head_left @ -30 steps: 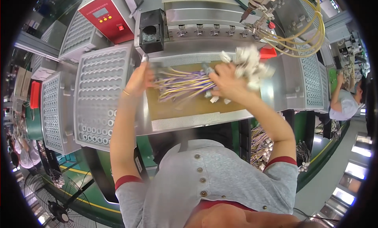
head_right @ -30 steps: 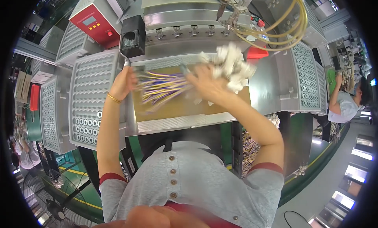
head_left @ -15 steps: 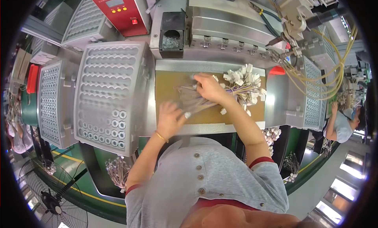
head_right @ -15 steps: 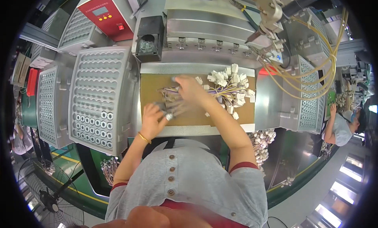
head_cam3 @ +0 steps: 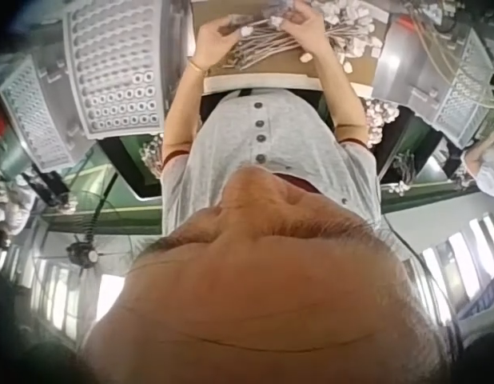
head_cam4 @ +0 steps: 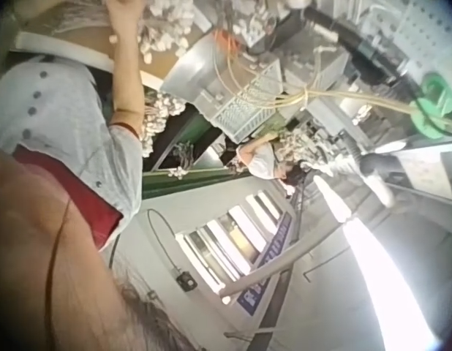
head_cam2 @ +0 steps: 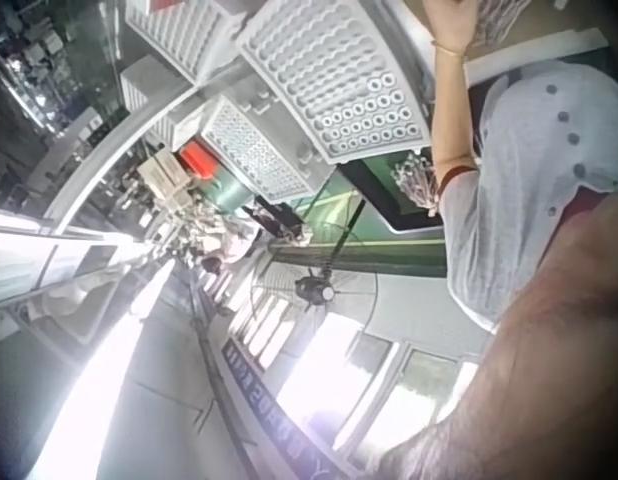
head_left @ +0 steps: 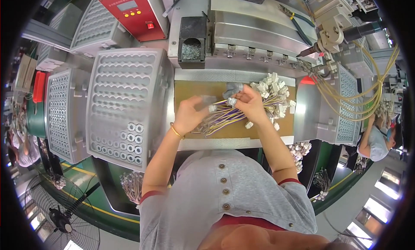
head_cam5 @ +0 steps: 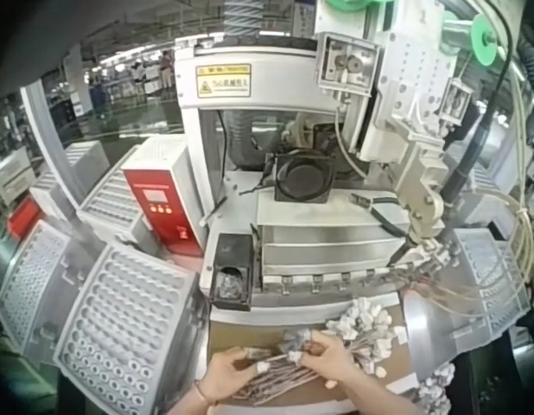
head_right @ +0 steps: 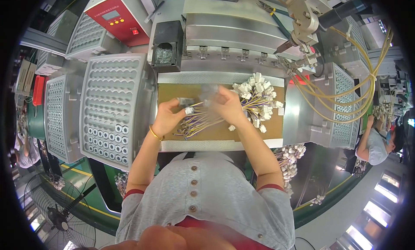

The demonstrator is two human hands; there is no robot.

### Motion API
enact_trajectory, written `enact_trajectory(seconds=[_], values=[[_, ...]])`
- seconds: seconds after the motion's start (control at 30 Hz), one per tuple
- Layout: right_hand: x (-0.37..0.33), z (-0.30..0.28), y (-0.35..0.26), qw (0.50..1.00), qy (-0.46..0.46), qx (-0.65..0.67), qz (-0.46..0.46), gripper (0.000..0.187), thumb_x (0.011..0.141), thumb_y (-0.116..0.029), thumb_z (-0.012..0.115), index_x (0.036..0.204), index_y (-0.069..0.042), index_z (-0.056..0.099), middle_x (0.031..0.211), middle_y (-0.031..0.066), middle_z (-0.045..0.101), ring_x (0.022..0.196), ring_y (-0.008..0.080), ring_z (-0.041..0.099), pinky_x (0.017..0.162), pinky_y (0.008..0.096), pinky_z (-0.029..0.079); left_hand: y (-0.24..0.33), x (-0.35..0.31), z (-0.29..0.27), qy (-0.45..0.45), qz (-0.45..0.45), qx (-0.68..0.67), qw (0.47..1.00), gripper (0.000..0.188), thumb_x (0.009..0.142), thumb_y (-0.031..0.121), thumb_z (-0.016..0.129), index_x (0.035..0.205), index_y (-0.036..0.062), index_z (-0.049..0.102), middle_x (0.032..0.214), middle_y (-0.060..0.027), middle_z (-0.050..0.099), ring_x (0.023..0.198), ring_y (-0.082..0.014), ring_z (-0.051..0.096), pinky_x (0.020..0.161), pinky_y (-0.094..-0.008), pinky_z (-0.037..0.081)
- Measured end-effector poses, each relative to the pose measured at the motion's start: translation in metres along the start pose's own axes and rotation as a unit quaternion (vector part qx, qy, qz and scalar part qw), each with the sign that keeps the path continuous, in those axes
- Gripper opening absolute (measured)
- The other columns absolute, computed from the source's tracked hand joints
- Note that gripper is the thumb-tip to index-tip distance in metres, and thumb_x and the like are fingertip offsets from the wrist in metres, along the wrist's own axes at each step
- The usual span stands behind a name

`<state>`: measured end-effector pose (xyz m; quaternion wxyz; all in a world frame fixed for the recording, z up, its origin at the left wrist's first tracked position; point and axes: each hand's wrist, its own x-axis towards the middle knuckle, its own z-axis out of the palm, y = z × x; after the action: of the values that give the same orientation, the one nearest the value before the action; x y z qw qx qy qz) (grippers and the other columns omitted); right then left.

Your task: The person assembles wire harnesses by attaching small housings to the wire ends and inserting the connectors into a machine.

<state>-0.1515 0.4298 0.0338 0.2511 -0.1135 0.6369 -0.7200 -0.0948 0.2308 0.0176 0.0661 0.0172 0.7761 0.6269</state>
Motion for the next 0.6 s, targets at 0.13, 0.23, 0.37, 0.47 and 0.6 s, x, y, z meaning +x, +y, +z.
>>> enact_trajectory(seconds=[0.13, 0.23, 0.37, 0.47, 0.6], values=[[-0.003, 0.002, -0.004, 0.999, 0.016, -0.039, -0.014, 0.032, 0.074, 0.001, 0.056, 0.106, 0.0, 0.051, 0.087, 0.0041, 0.057, 0.078, 0.011, 0.054, 0.069, 0.0247, 0.044, 0.023, -0.003, -0.003, 0.098, 0.016, -0.179, 0.979, 0.021, 0.074, 0.004, 0.062, 0.095, 0.0005, 0.06, 0.086, -0.0026, 0.061, 0.081, -0.0063, 0.054, 0.069, -0.0213, 0.044], [0.0, 0.017, -0.017, 0.979, -0.036, -0.194, -0.051, 0.027, 0.074, -0.002, 0.057, 0.101, -0.001, 0.054, 0.079, 0.0038, 0.057, 0.071, 0.01, 0.053, 0.063, 0.0241, 0.044, 0.032, -0.005, -0.008, 0.119, 0.057, -0.077, 0.988, 0.019, 0.07, 0.0, 0.064, 0.089, 0.0008, 0.062, 0.08, -0.0031, 0.061, 0.071, -0.0088, 0.054, 0.064, -0.0238, 0.044], [-0.003, 0.026, -0.022, 0.926, -0.09, -0.344, -0.13, 0.016, 0.073, -0.006, 0.058, 0.088, -0.001, 0.057, 0.065, 0.0073, 0.053, 0.057, 0.0125, 0.05, 0.052, 0.0256, 0.04, 0.037, -0.016, -0.011, 0.137, 0.171, 0.231, 0.948, 0.021, 0.063, -0.002, 0.064, 0.084, 0.0009, 0.063, 0.07, -0.008, 0.058, 0.064, -0.0195, 0.054, 0.06, -0.0284, 0.044], [-0.004, 0.029, -0.025, 0.916, -0.093, -0.358, -0.159, 0.013, 0.072, -0.007, 0.057, 0.084, -0.002, 0.057, 0.063, 0.0073, 0.052, 0.05, 0.0127, 0.046, 0.048, 0.0259, 0.037, 0.048, -0.026, -0.008, 0.178, 0.22, 0.244, 0.928, 0.019, 0.063, 0.0, 0.062, 0.082, 0.0007, 0.063, 0.065, -0.0097, 0.056, 0.064, -0.024, 0.054, 0.059, -0.0298, 0.044], [-0.016, 0.013, -0.039, 0.95, -0.032, -0.296, -0.097, 0.01, 0.074, -0.006, 0.057, 0.083, -0.002, 0.057, 0.064, 0.0029, 0.054, 0.055, 0.0073, 0.049, 0.05, 0.0213, 0.039, 0.014, -0.06, -0.057, 0.356, 0.113, 0.337, 0.864, 0.016, 0.065, 0.002, 0.061, 0.081, -0.0003, 0.061, 0.085, -0.0117, 0.058, 0.069, -0.0272, 0.053, 0.064, -0.0328, 0.043]])
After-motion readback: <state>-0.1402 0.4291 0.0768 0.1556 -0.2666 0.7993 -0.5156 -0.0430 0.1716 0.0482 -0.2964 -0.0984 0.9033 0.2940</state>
